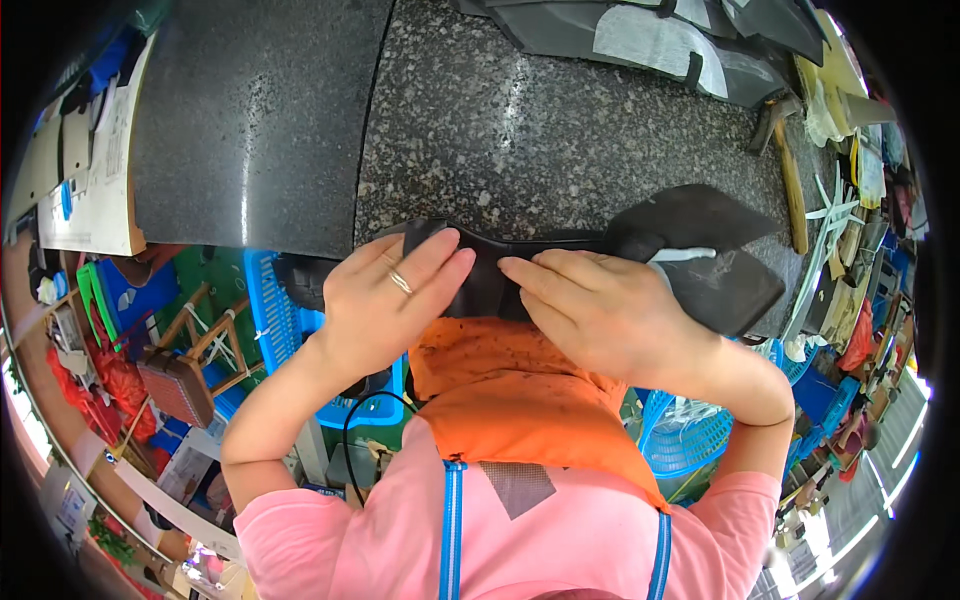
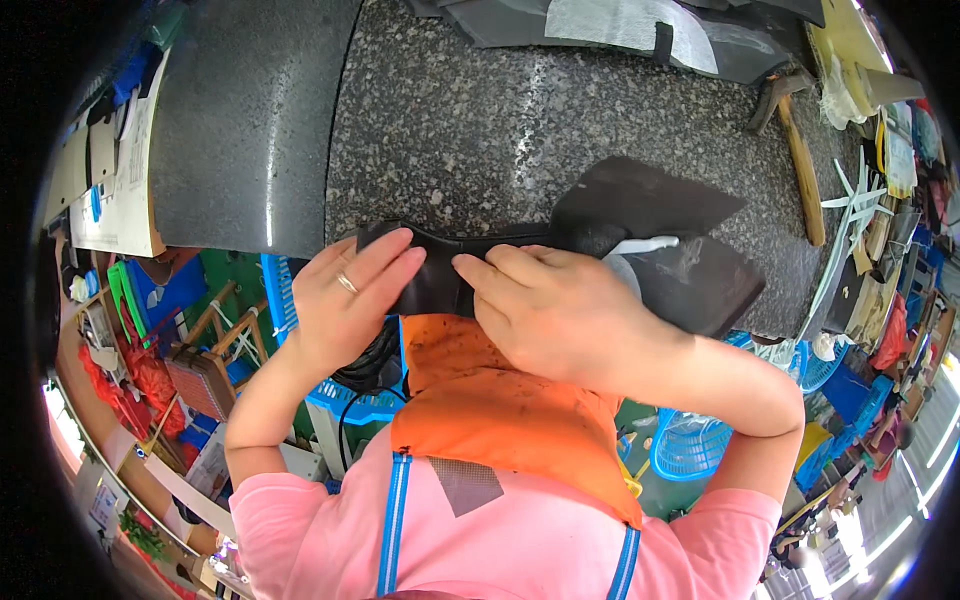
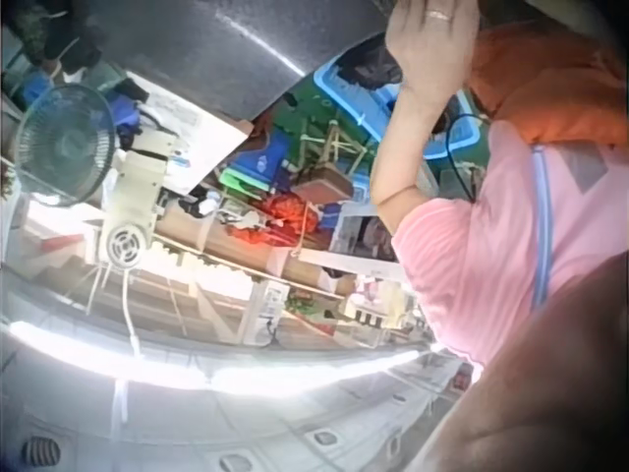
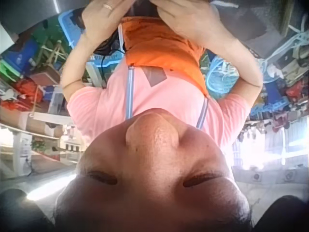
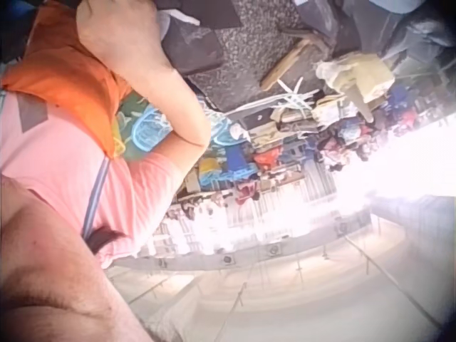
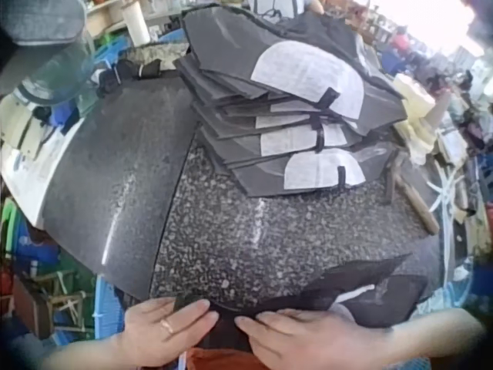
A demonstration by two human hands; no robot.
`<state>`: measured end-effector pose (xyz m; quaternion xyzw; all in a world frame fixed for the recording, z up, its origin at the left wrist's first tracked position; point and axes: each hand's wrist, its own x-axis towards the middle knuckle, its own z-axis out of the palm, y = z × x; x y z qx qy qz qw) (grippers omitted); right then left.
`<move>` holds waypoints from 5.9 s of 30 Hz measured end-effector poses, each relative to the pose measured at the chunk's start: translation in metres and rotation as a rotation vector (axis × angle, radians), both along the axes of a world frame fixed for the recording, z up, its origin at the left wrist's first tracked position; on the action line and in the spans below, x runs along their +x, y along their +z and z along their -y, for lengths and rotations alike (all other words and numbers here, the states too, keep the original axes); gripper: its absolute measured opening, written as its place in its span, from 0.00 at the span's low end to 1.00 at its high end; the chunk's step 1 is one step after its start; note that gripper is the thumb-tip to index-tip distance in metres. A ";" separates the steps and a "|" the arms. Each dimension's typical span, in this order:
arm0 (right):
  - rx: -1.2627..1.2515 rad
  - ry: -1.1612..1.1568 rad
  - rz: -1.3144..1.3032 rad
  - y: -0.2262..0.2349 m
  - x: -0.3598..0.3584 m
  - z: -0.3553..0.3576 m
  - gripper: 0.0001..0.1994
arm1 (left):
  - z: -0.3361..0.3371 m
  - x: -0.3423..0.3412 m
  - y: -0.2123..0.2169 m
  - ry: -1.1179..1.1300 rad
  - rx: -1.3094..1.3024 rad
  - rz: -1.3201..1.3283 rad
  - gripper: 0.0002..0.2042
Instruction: The person works on shoe components by hand and using a hammer. They press and hammer down the edges of black shoe parts, apply a white adhesive strip to the interior of a black leather component, and fold the leather over the strip by hand.
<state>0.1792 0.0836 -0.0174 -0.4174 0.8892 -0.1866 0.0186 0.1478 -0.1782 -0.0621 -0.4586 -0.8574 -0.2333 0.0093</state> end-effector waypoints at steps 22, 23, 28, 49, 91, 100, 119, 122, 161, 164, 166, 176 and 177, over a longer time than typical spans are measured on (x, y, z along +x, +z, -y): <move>0.139 -0.328 -0.337 0.021 0.035 -0.052 0.19 | -0.073 0.007 0.011 0.194 0.288 0.196 0.13; 0.187 -0.352 -0.394 0.025 0.033 -0.050 0.19 | -0.076 0.007 0.011 0.213 0.306 0.185 0.11; 0.220 -0.252 -0.267 0.000 0.005 -0.067 0.20 | -0.075 0.009 0.013 0.346 0.309 0.205 0.11; 0.107 -0.353 0.101 0.012 0.001 -0.105 0.16 | -0.135 0.013 0.028 0.179 0.155 0.122 0.18; -0.314 -0.256 0.304 -0.013 -0.022 -0.068 0.07 | -0.104 -0.012 0.036 0.290 0.215 0.696 0.06; -0.315 -0.192 0.380 -0.010 -0.022 -0.070 0.05 | -0.099 0.009 0.027 0.009 -0.002 0.190 0.16; -0.203 -0.046 0.061 -0.015 -0.008 -0.068 0.11 | -0.103 0.006 0.027 0.053 0.177 0.333 0.05; -0.046 -0.125 0.086 -0.011 -0.012 -0.047 0.08 | -0.101 0.031 0.019 0.034 0.009 -0.049 0.13; -1.489 -1.205 0.068 -0.015 0.048 -0.254 0.18 | -0.143 -0.077 0.113 -0.091 0.120 -0.210 0.30; -0.733 -1.318 0.039 0.005 0.039 -0.176 0.07 | -0.113 -0.014 0.053 -0.176 -0.097 0.119 0.33; -0.495 -0.827 -0.048 0.017 0.030 -0.135 0.06 | -0.109 0.005 0.039 -0.070 0.056 0.235 0.33; -0.459 -0.548 0.268 0.004 0.022 -0.043 0.10 | -0.065 0.005 0.037 0.467 0.443 0.532 0.05; -0.438 -0.615 0.293 -0.001 0.022 -0.042 0.09 | -0.061 -0.005 0.030 0.500 0.398 0.449 0.05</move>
